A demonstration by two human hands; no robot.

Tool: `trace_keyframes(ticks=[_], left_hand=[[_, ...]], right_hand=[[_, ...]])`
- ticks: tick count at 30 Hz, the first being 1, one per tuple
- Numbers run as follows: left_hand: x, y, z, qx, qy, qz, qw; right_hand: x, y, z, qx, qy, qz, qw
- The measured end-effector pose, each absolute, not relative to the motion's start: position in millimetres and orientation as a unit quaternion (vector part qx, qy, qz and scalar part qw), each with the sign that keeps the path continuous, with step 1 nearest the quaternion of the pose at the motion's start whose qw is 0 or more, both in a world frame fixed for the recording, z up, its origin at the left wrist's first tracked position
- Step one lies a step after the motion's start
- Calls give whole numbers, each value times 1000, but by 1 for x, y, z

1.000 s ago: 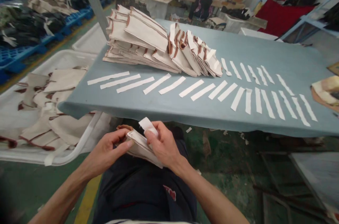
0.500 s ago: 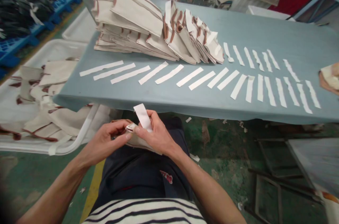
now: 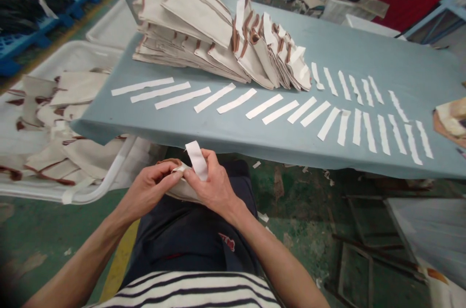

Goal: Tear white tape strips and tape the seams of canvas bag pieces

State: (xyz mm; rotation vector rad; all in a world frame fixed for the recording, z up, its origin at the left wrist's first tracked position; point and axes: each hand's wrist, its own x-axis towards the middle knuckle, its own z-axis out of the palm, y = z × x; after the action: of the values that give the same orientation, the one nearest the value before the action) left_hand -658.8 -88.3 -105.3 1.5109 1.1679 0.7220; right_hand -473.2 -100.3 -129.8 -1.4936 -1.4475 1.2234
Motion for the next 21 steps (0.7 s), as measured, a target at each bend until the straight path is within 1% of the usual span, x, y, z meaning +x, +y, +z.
trace_keyframes(ticks=[6,11,17,21], left_hand=[[-666,-98,-117,616,518,315,504],[-669,-109,-123,612,533,321,487],[-661,-113,-123,594,561,347,460],[-658,-111,-126,567,573,361,469]], right_hand=[[-487,-109,-139,-570,-594,440,358],[-493,-117,-146,-572,-608,434,339],[-499,-123,-148,-594,-577,431,358],[-497,-122,-156,-592,-545,452,384]])
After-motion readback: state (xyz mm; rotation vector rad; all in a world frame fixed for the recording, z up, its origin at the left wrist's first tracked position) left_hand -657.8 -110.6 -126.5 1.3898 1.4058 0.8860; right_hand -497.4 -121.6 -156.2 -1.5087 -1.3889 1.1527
